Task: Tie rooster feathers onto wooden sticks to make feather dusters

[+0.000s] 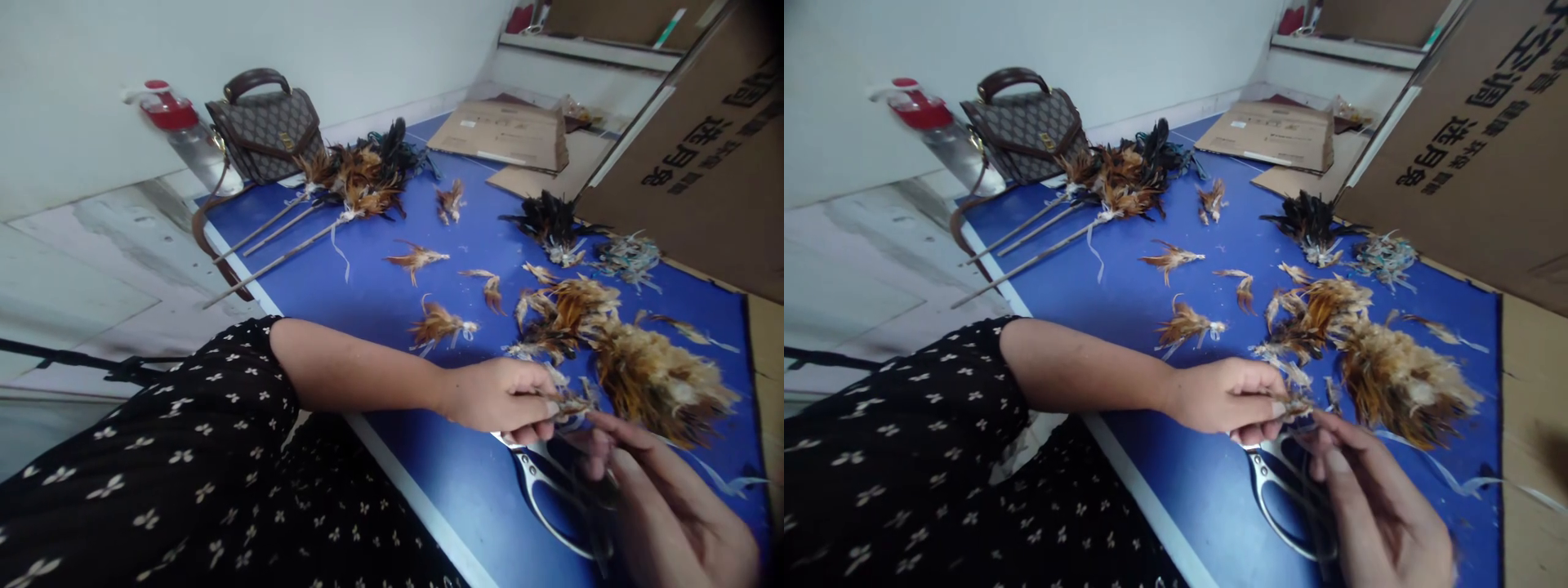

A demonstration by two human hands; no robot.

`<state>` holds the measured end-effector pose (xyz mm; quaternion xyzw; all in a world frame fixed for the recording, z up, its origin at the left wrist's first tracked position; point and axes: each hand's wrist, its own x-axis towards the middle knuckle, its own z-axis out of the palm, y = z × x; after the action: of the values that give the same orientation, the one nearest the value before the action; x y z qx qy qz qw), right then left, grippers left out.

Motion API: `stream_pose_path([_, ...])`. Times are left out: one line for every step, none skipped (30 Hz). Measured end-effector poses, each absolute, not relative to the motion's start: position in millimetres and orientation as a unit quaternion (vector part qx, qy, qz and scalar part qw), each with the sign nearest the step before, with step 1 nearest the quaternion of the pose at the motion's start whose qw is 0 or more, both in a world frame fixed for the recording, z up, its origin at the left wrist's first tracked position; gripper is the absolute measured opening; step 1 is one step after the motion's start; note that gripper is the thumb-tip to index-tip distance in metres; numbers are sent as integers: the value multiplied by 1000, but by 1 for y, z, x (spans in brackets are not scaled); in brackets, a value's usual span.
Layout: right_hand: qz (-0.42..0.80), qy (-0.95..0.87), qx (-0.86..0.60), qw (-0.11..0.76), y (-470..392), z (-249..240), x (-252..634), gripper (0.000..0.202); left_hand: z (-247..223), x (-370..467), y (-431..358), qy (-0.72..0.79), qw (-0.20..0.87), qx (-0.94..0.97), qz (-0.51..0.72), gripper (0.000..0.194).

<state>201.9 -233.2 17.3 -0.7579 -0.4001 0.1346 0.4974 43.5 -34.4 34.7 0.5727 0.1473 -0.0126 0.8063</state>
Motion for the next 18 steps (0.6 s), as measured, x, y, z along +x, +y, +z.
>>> stream_pose_path([159, -404, -747, 504, -231, 19, 197, 48, 32, 44, -37, 146, 809, 569, -22, 21])
stream_pose_path([176, -411, -737, 506, -229, 20, 194, 49, 29, 44, -39, 143, 814, 563, -28, 20])
stream_pose_path([179, -418, -734, 505, -228, 20, 192, 47, 26, 45, -41, 138, 822, 552, -31, 20])
stream_pose_path([166, -424, -736, 500, -227, 19, 190, 42, 23, 45, -43, 132, 831, 540, -31, 18])
stream_pose_path([152, -433, -740, 491, -226, 18, 190, 37, 20, 45, -44, 124, 840, 527, -29, 18])
stream_pose_path([135, -440, -744, 484, -227, 16, 191, 32, 17, 45, -44, 118, 848, 515, -26, 18])
stream_pose_path([121, -444, -746, 481, -227, 14, 192, 29, 16, 44, -43, 109, 854, 507, -29, 18])
stream_pose_path([114, -446, -746, 482, -228, 13, 194, 27, 15, 44, -42, 101, 857, 505, -34, 19])
stream_pose_path([114, -447, -742, 486, -229, 12, 195, 26, 15, 44, -40, 92, 856, 507, -44, 20])
stream_pose_path([117, -448, -739, 489, -230, 11, 196, 26, 16, 43, -38, 83, 854, 511, -55, 23])
stream_pose_path([119, -448, -737, 491, -230, 12, 197, 25, 17, 43, -36, 76, 852, 514, -64, 26])
stream_pose_path([121, -452, -733, 493, -229, 13, 197, 24, 19, 43, -34, 72, 851, 515, -71, 30])
stream_pose_path([125, -461, -727, 493, -228, 14, 196, 23, 20, 43, -32, 72, 851, 514, -74, 35])
stream_pose_path([131, -471, -720, 492, -226, 16, 195, 21, 21, 43, -31, 77, 851, 514, -76, 40])
stream_pose_path([135, -484, -712, 491, -224, 18, 195, 20, 21, 43, -30, 83, 848, 518, -81, 43])
stream_pose_path([137, -496, -704, 490, -222, 19, 194, 19, 21, 43, -30, 88, 843, 524, -86, 46])
stream_pose_path([135, -508, -696, 490, -221, 21, 193, 18, 19, 44, -30, 91, 837, 532, -92, 47])
stream_pose_path([132, -520, -689, 488, -219, 21, 193, 18, 17, 44, -30, 92, 832, 539, -97, 48])
